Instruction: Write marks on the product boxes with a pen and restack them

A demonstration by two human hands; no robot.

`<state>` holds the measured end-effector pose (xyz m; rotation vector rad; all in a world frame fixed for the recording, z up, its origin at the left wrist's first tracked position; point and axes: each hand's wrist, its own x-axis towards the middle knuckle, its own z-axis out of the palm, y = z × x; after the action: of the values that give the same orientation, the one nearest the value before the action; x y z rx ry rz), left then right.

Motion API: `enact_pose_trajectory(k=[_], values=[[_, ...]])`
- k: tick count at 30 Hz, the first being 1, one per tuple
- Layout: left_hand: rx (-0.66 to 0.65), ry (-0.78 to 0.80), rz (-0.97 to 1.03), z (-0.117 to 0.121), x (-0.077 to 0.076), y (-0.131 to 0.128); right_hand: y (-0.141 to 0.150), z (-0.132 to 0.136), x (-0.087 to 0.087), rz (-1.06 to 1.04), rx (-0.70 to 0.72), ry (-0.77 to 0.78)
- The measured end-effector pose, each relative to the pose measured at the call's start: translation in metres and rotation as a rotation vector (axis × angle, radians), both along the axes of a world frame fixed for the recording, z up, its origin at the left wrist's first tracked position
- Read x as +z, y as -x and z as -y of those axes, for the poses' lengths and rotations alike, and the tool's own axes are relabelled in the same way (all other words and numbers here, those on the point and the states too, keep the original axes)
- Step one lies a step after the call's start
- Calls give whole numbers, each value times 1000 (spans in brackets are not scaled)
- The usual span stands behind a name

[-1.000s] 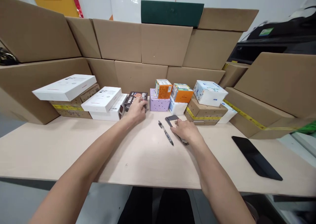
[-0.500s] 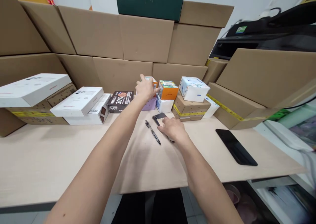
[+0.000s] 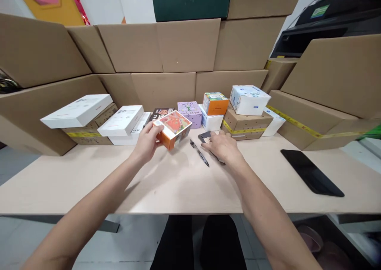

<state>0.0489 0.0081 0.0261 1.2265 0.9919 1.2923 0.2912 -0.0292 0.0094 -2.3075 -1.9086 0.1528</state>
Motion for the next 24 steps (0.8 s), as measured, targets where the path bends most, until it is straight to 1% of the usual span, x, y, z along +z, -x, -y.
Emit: enact_pose_trajectory(k=[2, 3, 5, 6, 8, 10, 13, 15, 19, 21, 24], values=[[-51, 178, 176, 14, -11, 10, 5, 2, -1, -146, 147, -100], [-72, 246, 238, 19, -15, 11, 9, 2, -3, -264, 233, -123], [-123, 336, 307, 23, -24, 12, 18, 3, -8, -547, 408, -117], [-144, 346, 318, 23, -27, 12, 23, 3, -12, -686, 481, -102], [-155, 281, 307, 22, -33, 12, 34, 3, -18, -919, 575, -91], [-155, 163, 244, 20, -36, 13, 43, 3, -22, -1096, 566, -108], [-186, 41, 109, 18, -39, 18, 49, 1, -25, -1245, 494, -145], [-228, -3, 63, 19, -42, 19, 48, 0, -24, -1271, 463, -202], [-353, -121, -27, 23, -53, 17, 42, -1, -21, -1252, 388, -361], [-404, -156, -107, 25, -58, 15, 40, -1, -19, -1248, 383, -393], [-435, -141, -186, 25, -61, 13, 41, -1, -19, -1254, 413, -400]])
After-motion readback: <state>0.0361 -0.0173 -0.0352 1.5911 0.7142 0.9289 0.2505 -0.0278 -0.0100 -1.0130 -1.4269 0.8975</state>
